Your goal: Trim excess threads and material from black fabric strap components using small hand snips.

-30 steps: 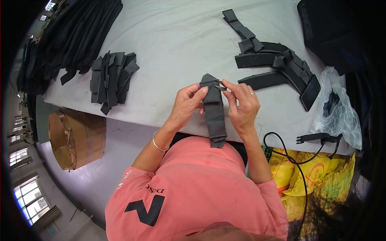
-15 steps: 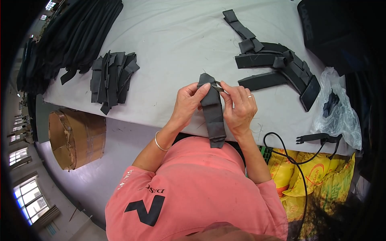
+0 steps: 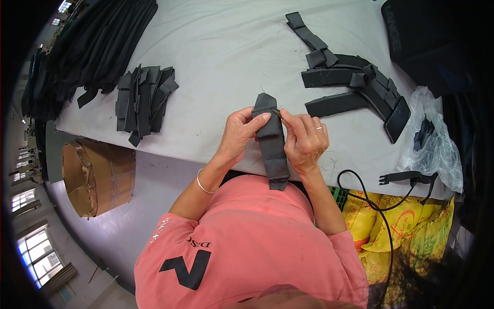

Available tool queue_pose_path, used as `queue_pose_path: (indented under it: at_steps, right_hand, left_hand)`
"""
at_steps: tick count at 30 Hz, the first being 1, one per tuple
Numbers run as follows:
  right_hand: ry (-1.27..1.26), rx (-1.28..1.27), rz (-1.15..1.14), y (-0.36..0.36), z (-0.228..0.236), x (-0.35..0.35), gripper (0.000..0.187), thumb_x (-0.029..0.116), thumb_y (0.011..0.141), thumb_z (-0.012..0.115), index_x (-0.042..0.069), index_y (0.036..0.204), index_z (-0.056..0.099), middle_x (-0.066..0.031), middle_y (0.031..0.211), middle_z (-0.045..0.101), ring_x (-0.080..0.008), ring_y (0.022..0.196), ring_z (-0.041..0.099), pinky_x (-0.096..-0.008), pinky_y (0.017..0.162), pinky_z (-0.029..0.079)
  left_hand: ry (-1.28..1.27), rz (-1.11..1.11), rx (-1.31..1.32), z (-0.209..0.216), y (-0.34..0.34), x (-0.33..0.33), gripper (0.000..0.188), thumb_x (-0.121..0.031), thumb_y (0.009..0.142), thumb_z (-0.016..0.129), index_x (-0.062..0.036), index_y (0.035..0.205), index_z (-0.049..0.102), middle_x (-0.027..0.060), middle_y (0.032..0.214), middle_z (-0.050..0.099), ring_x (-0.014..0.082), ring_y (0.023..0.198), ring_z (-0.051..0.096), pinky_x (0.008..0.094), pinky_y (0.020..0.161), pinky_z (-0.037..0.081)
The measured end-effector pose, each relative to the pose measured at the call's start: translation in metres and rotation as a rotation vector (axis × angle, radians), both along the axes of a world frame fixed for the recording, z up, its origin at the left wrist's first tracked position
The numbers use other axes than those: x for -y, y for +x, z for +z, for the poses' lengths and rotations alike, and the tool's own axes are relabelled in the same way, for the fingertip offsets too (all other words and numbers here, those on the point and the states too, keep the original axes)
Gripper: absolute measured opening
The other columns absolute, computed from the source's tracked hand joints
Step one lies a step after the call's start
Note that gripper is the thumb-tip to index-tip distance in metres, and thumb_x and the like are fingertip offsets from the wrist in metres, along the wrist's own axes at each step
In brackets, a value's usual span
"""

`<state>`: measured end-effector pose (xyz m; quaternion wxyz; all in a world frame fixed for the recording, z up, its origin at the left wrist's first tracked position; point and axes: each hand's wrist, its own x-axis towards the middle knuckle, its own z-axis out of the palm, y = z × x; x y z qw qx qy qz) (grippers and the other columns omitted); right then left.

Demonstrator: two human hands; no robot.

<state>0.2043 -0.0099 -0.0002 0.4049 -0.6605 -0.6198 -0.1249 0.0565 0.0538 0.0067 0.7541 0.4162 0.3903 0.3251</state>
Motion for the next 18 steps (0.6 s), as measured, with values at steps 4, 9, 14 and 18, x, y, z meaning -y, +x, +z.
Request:
queue_pose_path:
  at_steps: [4,9,14,18]
  right_hand:
    - [0.047,-0.180,0.067,0.004,-0.006,-0.003,0.022,0.012,0.076,0.070,0.016,0.098,0.069,0.0016,0.069,0.054,-0.0195,0.060,0.050,-0.0324,0.053,0.036]
    - [-0.082,-0.708,0.236,0.013,0.001,0.005,0.019,0.004,0.080,0.067,0.009,0.099,0.068,0.0004,0.076,0.060,-0.0123,0.064,0.051,-0.0245,0.057,0.039]
    - [-0.160,-1.144,0.355,0.011,0.010,0.010,0.018,0.001,0.083,0.065,0.004,0.101,0.066,-0.0007,0.085,0.062,-0.0050,0.070,0.048,-0.0183,0.064,0.040]
    - [-0.254,-1.070,0.423,0.013,0.014,0.013,0.026,0.001,0.078,0.071,0.005,0.103,0.065,-0.0016,0.090,0.063,-0.0063,0.075,0.054,-0.0199,0.068,0.044]
  left_hand:
    - [0.040,0.019,-0.008,0.007,0.005,0.006,0.013,-0.013,0.086,0.067,-0.0023,0.091,0.064,-0.0015,0.082,0.059,0.0049,0.073,0.052,0.0225,0.062,0.045]
    - [0.251,0.017,-0.054,-0.005,0.001,0.013,0.008,0.002,0.082,0.063,0.0001,0.090,0.060,-0.0005,0.091,0.054,0.0072,0.080,0.053,0.0232,0.069,0.048]
    - [0.460,0.048,-0.160,0.002,0.007,0.017,0.013,0.007,0.078,0.061,-0.0013,0.087,0.059,0.0005,0.090,0.049,0.0081,0.081,0.051,0.0202,0.064,0.045]
    - [0.568,0.066,-0.222,-0.009,0.004,0.019,0.010,0.009,0.074,0.060,0.0002,0.076,0.056,0.0031,0.090,0.049,0.0092,0.077,0.051,0.0215,0.059,0.044]
